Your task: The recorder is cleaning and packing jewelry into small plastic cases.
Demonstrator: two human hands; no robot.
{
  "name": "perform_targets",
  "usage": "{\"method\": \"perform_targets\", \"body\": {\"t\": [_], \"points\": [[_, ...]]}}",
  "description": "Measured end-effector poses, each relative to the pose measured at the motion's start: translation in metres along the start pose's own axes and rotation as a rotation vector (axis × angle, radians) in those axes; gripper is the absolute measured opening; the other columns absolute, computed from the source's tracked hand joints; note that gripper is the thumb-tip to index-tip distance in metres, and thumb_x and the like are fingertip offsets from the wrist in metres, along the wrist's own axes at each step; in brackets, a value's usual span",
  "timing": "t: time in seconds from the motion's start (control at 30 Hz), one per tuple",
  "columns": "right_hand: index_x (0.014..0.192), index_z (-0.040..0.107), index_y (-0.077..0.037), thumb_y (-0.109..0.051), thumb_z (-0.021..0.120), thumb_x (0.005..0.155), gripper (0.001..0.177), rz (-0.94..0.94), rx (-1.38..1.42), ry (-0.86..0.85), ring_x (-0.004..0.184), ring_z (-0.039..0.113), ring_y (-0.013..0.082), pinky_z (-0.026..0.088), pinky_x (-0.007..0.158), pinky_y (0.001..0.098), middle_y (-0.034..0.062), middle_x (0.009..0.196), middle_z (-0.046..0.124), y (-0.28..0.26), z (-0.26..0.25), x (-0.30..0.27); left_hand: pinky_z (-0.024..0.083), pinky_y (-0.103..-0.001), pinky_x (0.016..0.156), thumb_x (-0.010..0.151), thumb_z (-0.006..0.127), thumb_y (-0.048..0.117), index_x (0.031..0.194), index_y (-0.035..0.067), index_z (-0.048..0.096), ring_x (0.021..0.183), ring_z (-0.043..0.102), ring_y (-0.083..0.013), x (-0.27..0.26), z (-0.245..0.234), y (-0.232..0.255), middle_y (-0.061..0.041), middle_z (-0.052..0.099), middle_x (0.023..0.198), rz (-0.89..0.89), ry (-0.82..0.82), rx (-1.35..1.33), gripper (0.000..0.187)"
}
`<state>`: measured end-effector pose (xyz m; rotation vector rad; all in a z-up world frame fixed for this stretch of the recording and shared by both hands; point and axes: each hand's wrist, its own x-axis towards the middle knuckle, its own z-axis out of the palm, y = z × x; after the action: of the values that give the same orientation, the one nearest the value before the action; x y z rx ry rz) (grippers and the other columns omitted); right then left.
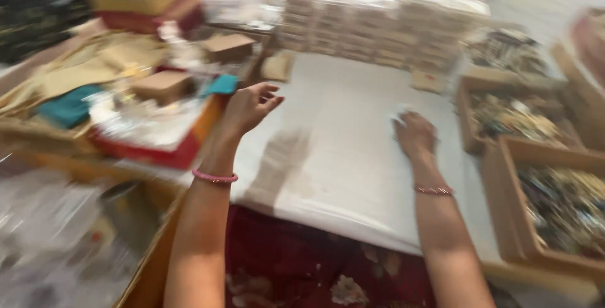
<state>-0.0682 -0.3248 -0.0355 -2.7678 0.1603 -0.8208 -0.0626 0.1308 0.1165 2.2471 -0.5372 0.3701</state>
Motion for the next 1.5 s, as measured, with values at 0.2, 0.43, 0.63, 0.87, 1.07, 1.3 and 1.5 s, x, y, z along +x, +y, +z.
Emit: {"method": "perform_targets", "body": {"t": [0.2,0.43,0.63,0.87,1.07,1.3,1.5], "points": [[0.106,0.077,-0.013,-0.033,0.072,0.09,0.026,-0.026,0.017,0.096,0.104,0.067,0.0346,0.052,0.09,0.0498,0.0111,0.114,0.072,-0.016,-0.018,-0.005,0.059,-0.031,0.078,0.092,0.074,0.038,0.116,0.01,0.077,0.091,0.077,-0.0173,0.034,0.114,0.024,-0.01,0.08,0.098,-0.153,0.039,-0.304,0.037],[0.106,0.078,-0.018,-0.016,0.064,0.099,0.016,-0.167,-0.189,-0.007,0.107,0.069,0.0292,0.052,0.095,0.0471,0.007,0.113,0.073,-0.016,-0.056,0.012,0.056,-0.031,0.079,0.091,0.074,0.038,0.117,0.01,0.076,0.088,0.073,-0.017,0.041,0.188,0.031,-0.008,0.079,0.1,-0.256,-0.073,-0.468,0.038],[0.102,0.074,-0.009,-0.024,0.061,0.103,0.021,-0.12,-0.728,-0.255,0.089,0.072,0.0221,0.057,0.082,0.0434,0.0101,0.103,0.075,0.062,-0.145,0.081,0.057,-0.034,0.08,0.09,0.072,0.032,0.121,0.01,0.074,0.09,0.073,-0.0205,0.026,0.178,0.043,-0.008,0.078,0.101,-0.318,-0.219,-0.327,0.038],[0.1,0.073,-0.005,-0.007,0.064,0.099,0.009,0.111,-0.909,-0.546,0.086,0.073,0.0176,0.058,0.079,0.0338,0.0102,0.098,0.074,0.169,-0.16,0.082,0.057,-0.036,0.085,0.092,0.069,0.037,0.119,0.012,0.075,0.096,0.073,-0.0218,0.033,0.203,0.023,-0.007,0.077,0.109,-0.173,-0.233,-0.121,0.037],[0.106,0.075,-0.013,-0.016,0.057,0.103,0.018,0.123,-0.712,-0.494,0.099,0.07,0.0222,0.055,0.089,0.0359,0.0107,0.112,0.072,0.162,-0.153,0.081,0.057,-0.037,0.083,0.091,0.068,0.039,0.116,0.014,0.076,0.095,0.073,-0.0205,0.033,0.208,0.024,-0.003,0.075,0.109,-0.163,-0.232,-0.059,0.036],[0.123,0.069,-0.024,-0.051,0.053,0.095,0.042,0.22,-0.571,-0.447,0.14,0.036,0.0353,0.02,0.11,0.0678,0.0175,0.141,0.049,0.225,-0.077,0.108,0.056,-0.037,0.085,0.092,0.068,0.039,0.114,0.016,0.076,0.096,0.071,-0.0206,0.028,0.202,0.034,-0.002,0.073,0.11,-0.129,-0.222,-0.003,0.034],[0.108,0.076,-0.023,-0.03,0.052,0.102,0.025,0.414,-0.506,-0.565,0.134,0.043,0.0278,0.019,0.118,0.0654,0.0122,0.129,0.059,0.186,-0.097,0.108,0.056,-0.038,0.084,0.091,0.069,0.039,0.114,0.016,0.076,0.096,0.071,-0.0206,0.029,0.202,0.032,-0.002,0.072,0.111,-0.133,-0.227,-0.022,0.033]]}}
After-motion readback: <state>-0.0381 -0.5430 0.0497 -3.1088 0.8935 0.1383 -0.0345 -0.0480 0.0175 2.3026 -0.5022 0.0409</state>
